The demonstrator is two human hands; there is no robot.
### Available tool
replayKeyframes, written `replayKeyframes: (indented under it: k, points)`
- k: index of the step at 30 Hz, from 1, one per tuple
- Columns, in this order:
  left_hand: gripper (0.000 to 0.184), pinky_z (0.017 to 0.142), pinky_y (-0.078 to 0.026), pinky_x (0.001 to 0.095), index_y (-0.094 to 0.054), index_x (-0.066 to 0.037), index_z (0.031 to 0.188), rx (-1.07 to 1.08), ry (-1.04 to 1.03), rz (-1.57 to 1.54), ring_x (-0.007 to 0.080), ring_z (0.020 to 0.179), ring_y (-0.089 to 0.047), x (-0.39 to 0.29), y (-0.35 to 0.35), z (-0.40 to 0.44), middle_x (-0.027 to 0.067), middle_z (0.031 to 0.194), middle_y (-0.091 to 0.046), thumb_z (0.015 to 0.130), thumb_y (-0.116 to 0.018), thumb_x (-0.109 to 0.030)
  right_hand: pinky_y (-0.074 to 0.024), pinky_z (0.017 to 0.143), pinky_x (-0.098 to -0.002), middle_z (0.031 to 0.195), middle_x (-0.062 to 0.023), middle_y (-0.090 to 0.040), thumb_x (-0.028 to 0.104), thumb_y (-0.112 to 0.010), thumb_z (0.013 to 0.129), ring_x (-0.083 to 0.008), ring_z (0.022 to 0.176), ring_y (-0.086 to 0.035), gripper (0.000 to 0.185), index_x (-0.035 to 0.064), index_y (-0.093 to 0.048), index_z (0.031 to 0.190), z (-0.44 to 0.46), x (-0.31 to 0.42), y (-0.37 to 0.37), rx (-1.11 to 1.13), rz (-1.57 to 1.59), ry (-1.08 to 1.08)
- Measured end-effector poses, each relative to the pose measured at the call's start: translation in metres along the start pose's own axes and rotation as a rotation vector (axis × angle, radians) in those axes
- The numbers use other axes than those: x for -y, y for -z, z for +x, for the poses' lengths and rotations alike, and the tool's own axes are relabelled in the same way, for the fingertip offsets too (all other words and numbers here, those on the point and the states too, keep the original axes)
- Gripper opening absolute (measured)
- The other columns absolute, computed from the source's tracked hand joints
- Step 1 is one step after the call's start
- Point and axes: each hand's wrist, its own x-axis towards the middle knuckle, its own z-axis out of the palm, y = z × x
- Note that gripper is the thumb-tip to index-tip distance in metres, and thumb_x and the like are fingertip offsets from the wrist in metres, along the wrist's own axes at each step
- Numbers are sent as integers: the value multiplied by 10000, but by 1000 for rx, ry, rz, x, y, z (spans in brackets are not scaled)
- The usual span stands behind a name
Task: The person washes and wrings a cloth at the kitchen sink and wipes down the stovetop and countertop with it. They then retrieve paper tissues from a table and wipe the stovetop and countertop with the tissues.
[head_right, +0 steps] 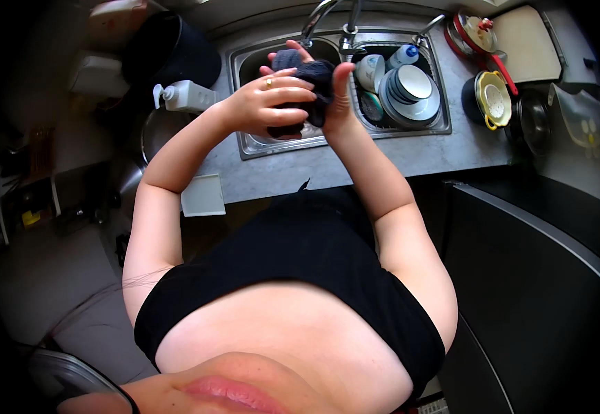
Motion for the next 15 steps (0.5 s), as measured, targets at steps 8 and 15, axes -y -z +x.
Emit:
replayKeyframes:
  k: [8,15]
  points:
    - [342,1078,-334,458,-477,-108,990,-862,417,-65,234,971,-621,-13,-33,19,116,1013,-628,780,-747,-110,-552,840,-381,1064,-174,-602,-110,-618,752,-261,920,-631,465,61,-523,1173,30,1,-51,-428,28,295]
    - [99,803,-534,355,-561,-91,977,-1660,882,-1535,208,853,-617,14,-22,44,96,901,-624,931,-568,-178,-529,775,-327,1004,-79,-689,-126,-620,678,-239,876,-662,221,60,-653,793,60,12,-46,-167,-1380,1124]
